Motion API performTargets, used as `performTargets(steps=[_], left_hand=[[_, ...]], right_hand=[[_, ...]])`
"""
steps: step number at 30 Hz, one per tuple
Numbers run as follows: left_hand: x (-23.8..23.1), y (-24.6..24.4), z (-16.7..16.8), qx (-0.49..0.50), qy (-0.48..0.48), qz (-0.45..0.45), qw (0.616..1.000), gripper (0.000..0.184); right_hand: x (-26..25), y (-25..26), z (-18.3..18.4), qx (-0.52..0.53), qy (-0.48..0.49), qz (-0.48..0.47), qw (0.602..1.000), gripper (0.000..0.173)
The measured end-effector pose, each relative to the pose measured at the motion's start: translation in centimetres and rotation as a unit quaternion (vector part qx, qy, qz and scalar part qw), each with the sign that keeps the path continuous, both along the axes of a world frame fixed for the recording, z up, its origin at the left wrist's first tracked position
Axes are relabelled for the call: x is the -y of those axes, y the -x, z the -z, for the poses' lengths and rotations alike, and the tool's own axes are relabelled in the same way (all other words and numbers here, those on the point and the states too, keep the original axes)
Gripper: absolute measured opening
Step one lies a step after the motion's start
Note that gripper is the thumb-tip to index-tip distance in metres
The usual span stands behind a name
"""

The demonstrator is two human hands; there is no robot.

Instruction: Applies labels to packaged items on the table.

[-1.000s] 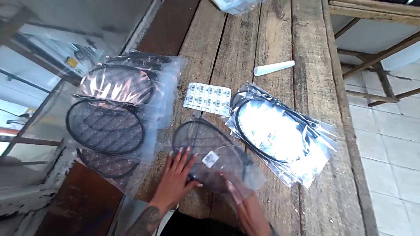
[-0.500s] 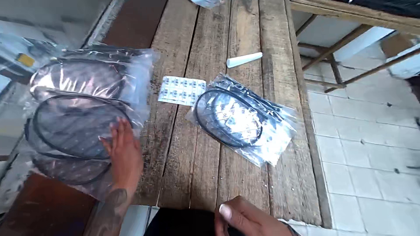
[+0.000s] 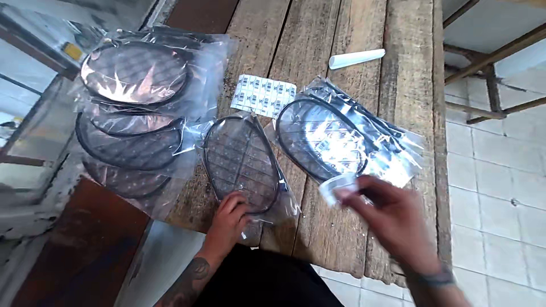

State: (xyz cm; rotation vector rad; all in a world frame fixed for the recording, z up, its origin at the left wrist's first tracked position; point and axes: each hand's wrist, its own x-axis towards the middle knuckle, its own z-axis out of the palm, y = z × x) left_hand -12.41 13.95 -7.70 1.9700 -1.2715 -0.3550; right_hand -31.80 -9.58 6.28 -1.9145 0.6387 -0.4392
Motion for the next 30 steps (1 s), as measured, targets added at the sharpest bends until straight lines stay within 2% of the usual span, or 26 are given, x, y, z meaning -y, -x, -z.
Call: performTargets(steps=[1,3,4,6,8,10,12,14,17,22,26,28,30], left_hand=[[0.6,0.8,-0.2,-0.001,0.019,-0.042,0.999,0.014],[1.7,2.1,-1.1,-0.072,0.033,-0.101,0.992,0.015],[2.2,2.5,-1.6,-0.129,0.032,-0.118,0.984,0.014],[2.9,3.2,-2.7,-0.248,0.015,-0.140,0.959,0.013],[3.5,3.4,-3.8,-0.356,0.007,-0.147,0.923,0.010],[3.9,3.3,-4.5,-0.428,0.002,-0.147,0.892,0.009],[3.6,3.0,-4.6,-0.453,0.007,-0.142,0.880,0.009],[3.5,2.9,-4.3,-0.443,0.020,-0.127,0.887,0.009],[3.3,2.6,-3.9,-0.439,0.035,-0.106,0.892,0.010],[3.1,1.6,-3.8,-0.451,0.035,-0.062,0.890,0.010],[3.1,1.5,-3.8,-0.454,0.052,-0.042,0.889,0.013],[2.6,0.2,-3.9,-0.375,0.066,-0.022,0.925,0.013],[1.3,-2.8,-3.3,-0.133,0.027,-0.041,0.990,0.027]], right_hand=[[-1.2,0.1,2.3,-0.079,-0.005,-0.024,0.997,0.020],[-4.9,-0.5,6.4,-0.208,-0.057,-0.079,0.973,0.032],[-6.6,-1.2,7.9,-0.237,-0.078,-0.065,0.966,0.033],[-8.6,-2.9,10.2,-0.225,-0.075,0.037,0.971,0.029],[-9.2,-4.9,11.0,-0.191,-0.035,0.087,0.977,0.024],[-9.4,-6.6,9.6,-0.246,-0.002,-0.002,0.969,0.031],[-8.7,-8.3,8.8,-0.356,0.019,-0.093,0.930,0.046],[-7.7,-9.7,9.0,-0.420,0.054,-0.070,0.903,0.047],[-8.3,-10.7,9.6,-0.387,0.075,-0.006,0.919,0.049],[-8.0,-12.1,11.0,-0.357,0.049,-0.073,0.930,0.046],[-7.4,-12.9,11.4,-0.354,0.067,-0.045,0.932,0.043],[-7.2,-13.1,11.1,-0.336,0.061,-0.043,0.939,0.041],[-7.3,-13.4,10.0,-0.358,0.060,-0.051,0.930,0.041]])
